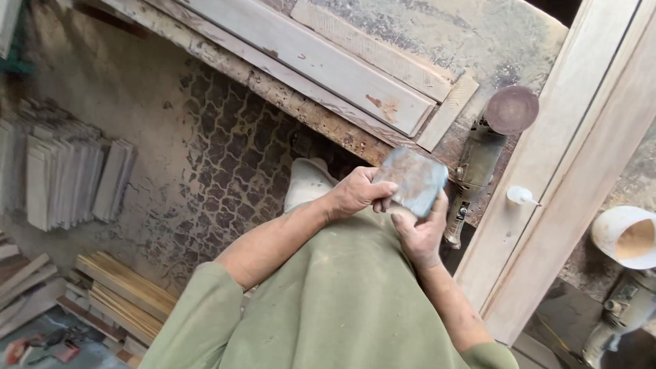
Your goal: Sanding wooden boards with a power sander, applying glue to small gaps, and wiping the surface clean.
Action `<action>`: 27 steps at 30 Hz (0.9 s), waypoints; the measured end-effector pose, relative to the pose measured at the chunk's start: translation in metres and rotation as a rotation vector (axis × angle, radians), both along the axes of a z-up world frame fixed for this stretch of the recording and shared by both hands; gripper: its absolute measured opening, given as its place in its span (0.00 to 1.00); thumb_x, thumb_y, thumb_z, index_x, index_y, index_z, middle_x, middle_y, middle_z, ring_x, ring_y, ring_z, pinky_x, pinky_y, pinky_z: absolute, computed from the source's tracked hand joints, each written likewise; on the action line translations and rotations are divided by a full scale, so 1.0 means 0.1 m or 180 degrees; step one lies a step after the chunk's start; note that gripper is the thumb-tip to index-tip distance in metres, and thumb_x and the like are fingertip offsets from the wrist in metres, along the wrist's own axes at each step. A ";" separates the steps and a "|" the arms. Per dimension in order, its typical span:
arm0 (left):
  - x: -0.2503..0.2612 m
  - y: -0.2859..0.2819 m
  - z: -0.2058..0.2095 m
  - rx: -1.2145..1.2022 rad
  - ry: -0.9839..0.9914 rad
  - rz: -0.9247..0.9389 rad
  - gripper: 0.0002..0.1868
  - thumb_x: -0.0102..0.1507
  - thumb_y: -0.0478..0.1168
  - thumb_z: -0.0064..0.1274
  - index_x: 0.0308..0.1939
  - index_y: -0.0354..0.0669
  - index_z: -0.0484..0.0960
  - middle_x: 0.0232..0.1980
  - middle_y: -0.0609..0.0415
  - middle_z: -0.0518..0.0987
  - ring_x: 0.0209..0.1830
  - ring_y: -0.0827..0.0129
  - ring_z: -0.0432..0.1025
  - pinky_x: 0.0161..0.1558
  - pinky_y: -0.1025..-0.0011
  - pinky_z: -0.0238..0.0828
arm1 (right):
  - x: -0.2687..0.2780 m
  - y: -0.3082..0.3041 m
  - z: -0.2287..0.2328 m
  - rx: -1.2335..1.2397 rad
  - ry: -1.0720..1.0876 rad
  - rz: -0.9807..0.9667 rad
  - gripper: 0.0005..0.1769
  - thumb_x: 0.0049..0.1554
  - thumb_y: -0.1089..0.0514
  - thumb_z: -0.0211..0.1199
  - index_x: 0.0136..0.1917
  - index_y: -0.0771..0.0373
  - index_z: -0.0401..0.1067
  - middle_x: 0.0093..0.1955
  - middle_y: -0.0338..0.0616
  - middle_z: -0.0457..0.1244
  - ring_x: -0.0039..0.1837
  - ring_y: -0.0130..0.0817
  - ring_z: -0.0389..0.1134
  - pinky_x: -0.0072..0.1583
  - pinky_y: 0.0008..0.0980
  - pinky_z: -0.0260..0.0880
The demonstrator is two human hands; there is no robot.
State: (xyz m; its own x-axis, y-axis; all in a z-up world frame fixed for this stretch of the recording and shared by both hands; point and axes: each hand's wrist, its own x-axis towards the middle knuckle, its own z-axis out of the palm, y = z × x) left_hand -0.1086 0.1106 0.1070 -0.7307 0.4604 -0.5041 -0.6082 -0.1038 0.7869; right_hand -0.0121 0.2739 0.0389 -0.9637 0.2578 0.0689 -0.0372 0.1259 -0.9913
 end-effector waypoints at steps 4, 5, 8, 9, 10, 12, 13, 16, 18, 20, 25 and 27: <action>0.01 -0.11 -0.20 0.0141 -0.0347 -0.0671 0.15 0.61 0.41 0.59 0.19 0.43 0.82 0.17 0.51 0.79 0.15 0.74 0.74 0.23 0.80 0.71 | -0.36 -0.44 0.56 -0.0874 -0.0596 -0.0116 0.04 0.57 0.65 0.63 0.45 0.69 0.72 0.37 0.42 0.63 0.43 0.22 0.63 0.51 0.31 0.71; -0.01 -0.19 -0.30 -0.0448 -0.0347 -0.1164 0.17 0.60 0.50 0.58 0.21 0.45 0.83 0.18 0.53 0.80 0.19 0.72 0.77 0.27 0.75 0.73 | -0.40 -0.41 0.40 -0.0898 -0.0578 -0.0373 0.03 0.61 0.64 0.61 0.46 0.67 0.73 0.38 0.43 0.66 0.42 0.24 0.66 0.48 0.30 0.71; -0.04 -0.47 -0.67 -0.1567 -0.0102 -0.1641 0.19 0.58 0.56 0.55 0.28 0.44 0.83 0.27 0.49 0.82 0.34 0.56 0.79 0.38 0.61 0.75 | -0.88 -0.25 0.11 0.0525 -0.0077 -0.0853 0.09 0.64 0.66 0.55 0.57 0.71 0.72 0.51 0.57 0.67 0.54 0.43 0.68 0.56 0.37 0.68; -0.04 -0.63 -0.78 -0.2198 0.0116 -0.1600 0.19 0.56 0.54 0.55 0.33 0.40 0.83 0.36 0.43 0.85 0.45 0.41 0.79 0.45 0.52 0.74 | -1.10 -0.24 0.05 0.1869 0.0426 -0.1005 0.18 0.65 0.68 0.51 0.66 0.76 0.70 0.63 0.69 0.66 0.66 0.59 0.67 0.67 0.47 0.66; -0.04 -0.82 -0.87 -0.2212 0.0086 -0.1600 0.19 0.56 0.54 0.55 0.33 0.40 0.83 0.36 0.43 0.85 0.45 0.41 0.79 0.45 0.52 0.74 | -1.22 -0.17 -0.19 0.1852 0.0403 -0.0990 0.18 0.65 0.68 0.51 0.66 0.76 0.70 0.63 0.69 0.66 0.66 0.59 0.67 0.67 0.47 0.66; -0.03 -1.22 -1.06 -0.2737 0.0041 -0.1624 0.17 0.57 0.55 0.54 0.33 0.44 0.80 0.40 0.44 0.84 0.48 0.43 0.78 0.49 0.51 0.73 | -1.44 -0.04 -0.68 0.2764 0.0836 -0.0903 0.26 0.65 0.56 0.53 0.69 0.79 0.69 0.67 0.72 0.63 0.70 0.67 0.62 0.73 0.56 0.55; -0.04 -1.42 -1.11 -0.2749 0.0014 -0.1636 0.17 0.57 0.55 0.54 0.33 0.44 0.80 0.40 0.44 0.84 0.48 0.43 0.78 0.49 0.51 0.73 | -1.48 -0.21 -0.82 0.2749 0.0809 -0.0894 0.26 0.65 0.56 0.53 0.69 0.79 0.69 0.67 0.72 0.63 0.70 0.67 0.62 0.73 0.56 0.55; -0.11 -1.93 -1.22 -0.3118 -0.0208 -0.1986 0.20 0.60 0.59 0.50 0.40 0.48 0.80 0.49 0.45 0.83 0.55 0.44 0.76 0.55 0.49 0.73 | -1.54 -0.61 -1.19 0.2735 0.0801 -0.0540 0.23 0.60 0.72 0.55 0.68 0.77 0.69 0.64 0.69 0.64 0.70 0.59 0.63 0.72 0.50 0.58; -0.18 -2.28 -1.17 -0.3188 -0.0246 -0.2316 0.22 0.63 0.60 0.47 0.54 0.56 0.82 0.58 0.50 0.83 0.62 0.50 0.75 0.63 0.52 0.70 | -1.48 -0.83 -1.39 0.3504 0.0512 -0.0324 0.31 0.54 0.71 0.54 0.71 0.76 0.67 0.74 0.70 0.57 0.77 0.64 0.54 0.76 0.55 0.46; -0.21 -2.64 -1.31 -0.3168 -0.0397 -0.2192 0.27 0.63 0.62 0.48 0.60 0.55 0.80 0.62 0.49 0.81 0.66 0.53 0.73 0.66 0.54 0.68 | -1.62 -1.10 -1.59 0.3665 0.0253 -0.0013 0.46 0.41 0.70 0.61 0.74 0.75 0.64 0.76 0.70 0.55 0.78 0.65 0.51 0.77 0.55 0.44; -0.35 -3.48 -1.49 -0.3178 -0.0166 -0.1752 0.32 0.64 0.58 0.53 0.64 0.41 0.80 0.63 0.39 0.80 0.67 0.49 0.71 0.67 0.51 0.64 | -2.50 -2.50 -1.52 0.3932 0.0059 0.0148 0.53 0.41 0.73 0.71 0.79 0.64 0.59 0.78 0.61 0.55 0.79 0.54 0.53 0.80 0.45 0.46; -0.44 -3.81 -1.51 -0.3449 0.0031 -0.2021 0.31 0.64 0.61 0.50 0.63 0.45 0.81 0.62 0.44 0.81 0.65 0.49 0.73 0.65 0.52 0.68 | -2.84 -3.06 -1.66 0.3844 0.0426 0.0485 0.55 0.45 0.71 0.73 0.81 0.59 0.53 0.80 0.59 0.51 0.83 0.55 0.47 0.81 0.52 0.37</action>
State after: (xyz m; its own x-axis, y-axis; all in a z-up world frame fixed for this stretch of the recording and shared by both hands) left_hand -0.1522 -0.2706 -0.0441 -0.5380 0.0852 -0.8386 -0.3075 0.9065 0.2894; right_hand -0.2960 -0.0322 -0.1269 -0.9454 -0.1550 0.2865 -0.2244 0.9475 -0.2279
